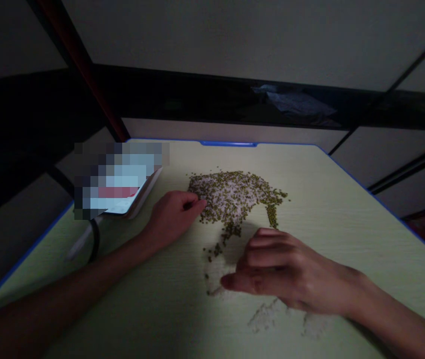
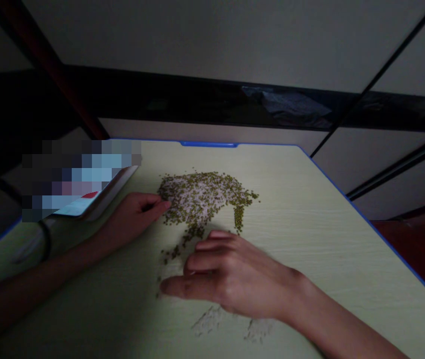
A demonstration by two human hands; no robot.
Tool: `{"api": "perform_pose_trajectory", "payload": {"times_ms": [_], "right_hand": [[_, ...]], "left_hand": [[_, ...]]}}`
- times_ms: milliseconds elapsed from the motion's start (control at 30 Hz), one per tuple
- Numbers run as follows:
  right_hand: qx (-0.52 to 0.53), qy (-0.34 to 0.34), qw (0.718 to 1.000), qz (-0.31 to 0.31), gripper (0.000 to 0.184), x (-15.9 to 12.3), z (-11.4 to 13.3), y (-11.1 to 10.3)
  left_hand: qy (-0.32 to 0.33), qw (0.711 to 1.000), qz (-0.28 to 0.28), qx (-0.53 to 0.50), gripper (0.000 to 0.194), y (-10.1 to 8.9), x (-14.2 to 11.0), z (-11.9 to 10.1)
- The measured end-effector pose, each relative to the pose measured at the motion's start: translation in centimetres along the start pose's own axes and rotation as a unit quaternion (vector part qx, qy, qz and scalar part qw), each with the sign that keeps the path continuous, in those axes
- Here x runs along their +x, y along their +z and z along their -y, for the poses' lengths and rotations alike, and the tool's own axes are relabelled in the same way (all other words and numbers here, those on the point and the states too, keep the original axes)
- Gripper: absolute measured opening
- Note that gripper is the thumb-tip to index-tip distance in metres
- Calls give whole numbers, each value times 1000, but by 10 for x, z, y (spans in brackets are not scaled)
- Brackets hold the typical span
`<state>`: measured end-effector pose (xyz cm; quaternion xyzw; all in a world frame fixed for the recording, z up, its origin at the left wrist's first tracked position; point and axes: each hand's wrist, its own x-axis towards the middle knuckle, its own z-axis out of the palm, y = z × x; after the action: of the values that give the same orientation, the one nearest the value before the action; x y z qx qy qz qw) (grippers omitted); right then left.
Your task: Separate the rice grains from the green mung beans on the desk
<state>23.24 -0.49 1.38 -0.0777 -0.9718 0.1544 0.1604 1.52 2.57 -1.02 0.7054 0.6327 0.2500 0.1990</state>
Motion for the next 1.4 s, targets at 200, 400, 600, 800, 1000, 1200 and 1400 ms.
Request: {"api": "perform_pose_trajectory", "payload": {"times_ms": [200,400,600,800,1000,1200,1400], "right_hand": [[-23,7,999,-21,34,0,-2,1],[-5,12,1000,5,32,-1,-1,3],[13,3,1000,18,33,1,0,2],[-20,14,1000,7,30,2,1,6],[-32,9,999,4,28,2,3,8],[-8,-5,1000,13,23,5,4,6],[47,2,998,46,20,3,8,-1]], "left_hand": [[1,1000,1,0,35,-1,-1,-2],[-2,1000,-1,0,35,0,0,-2],[-3,1000,-1,2,35,0,0,-1],[-5,1000,0,1,36,0,0,0],[1,1000,1,2,36,0,0,0],[0,1000,-4,3,36,0,0,0],[-6,1000,-2,0,36,0,1,-1]]}}
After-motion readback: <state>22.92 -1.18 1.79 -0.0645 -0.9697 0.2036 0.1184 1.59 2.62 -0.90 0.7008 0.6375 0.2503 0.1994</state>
